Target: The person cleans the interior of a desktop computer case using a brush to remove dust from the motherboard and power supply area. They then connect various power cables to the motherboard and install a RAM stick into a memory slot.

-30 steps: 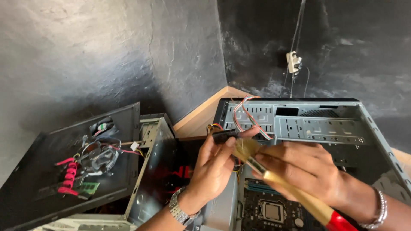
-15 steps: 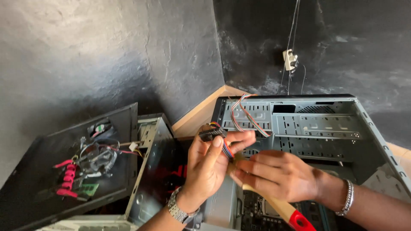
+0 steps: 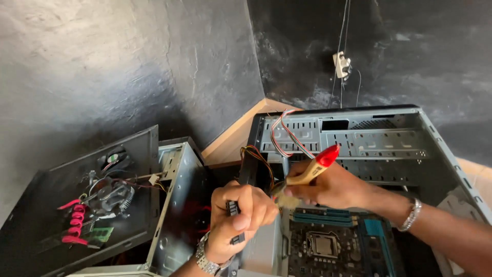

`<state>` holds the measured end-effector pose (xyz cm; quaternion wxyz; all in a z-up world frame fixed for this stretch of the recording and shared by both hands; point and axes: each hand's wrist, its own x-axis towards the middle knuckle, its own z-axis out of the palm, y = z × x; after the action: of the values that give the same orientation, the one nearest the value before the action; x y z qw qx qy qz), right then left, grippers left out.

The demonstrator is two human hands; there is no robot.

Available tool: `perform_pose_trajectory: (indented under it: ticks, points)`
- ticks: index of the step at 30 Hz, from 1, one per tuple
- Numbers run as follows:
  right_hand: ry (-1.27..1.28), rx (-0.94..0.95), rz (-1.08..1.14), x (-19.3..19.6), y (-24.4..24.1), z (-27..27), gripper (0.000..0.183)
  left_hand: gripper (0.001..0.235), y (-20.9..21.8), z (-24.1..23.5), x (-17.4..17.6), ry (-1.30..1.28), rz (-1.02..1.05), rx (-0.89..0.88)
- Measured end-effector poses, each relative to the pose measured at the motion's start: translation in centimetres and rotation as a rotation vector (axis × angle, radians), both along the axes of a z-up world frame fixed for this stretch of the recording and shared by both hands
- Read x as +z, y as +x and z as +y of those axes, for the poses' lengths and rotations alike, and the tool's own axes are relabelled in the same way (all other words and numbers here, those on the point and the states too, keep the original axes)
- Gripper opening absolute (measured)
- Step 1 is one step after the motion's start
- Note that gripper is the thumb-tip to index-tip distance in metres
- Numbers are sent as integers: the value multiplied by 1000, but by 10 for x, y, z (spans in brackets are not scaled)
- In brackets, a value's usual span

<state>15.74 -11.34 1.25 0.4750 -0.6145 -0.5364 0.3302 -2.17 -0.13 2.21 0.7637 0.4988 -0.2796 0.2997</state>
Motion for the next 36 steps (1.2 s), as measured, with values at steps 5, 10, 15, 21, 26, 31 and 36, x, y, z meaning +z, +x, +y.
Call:
perform_pose_trajectory:
  ticks: [5, 10, 15, 21, 26, 31, 36]
  points:
    - [269, 58, 370, -1, -9, 1, 18, 44, 2, -1, 5, 15, -23, -78]
    - [170, -151, -362, -4, 28, -1, 9, 44, 7, -2, 3, 25, -20, 2]
    - [415, -555, -1556, 12, 93, -30, 12, 47, 7, 1, -5, 18, 128, 21]
    - [-745, -675, -1512, -29, 137, -33, 23, 36, 9, 1, -4, 100, 279, 347]
    - [-748, -646, -1489, -62, 157, -27, 15, 22, 1, -11, 15, 739, 142, 799]
    - [-756, -639, -1091, -35, 145, -33, 22, 19, 2, -12, 36, 855, 202, 585]
    - [-696, -615, -876, -27, 140, -36, 52, 19, 11, -10, 44, 654, 378, 324]
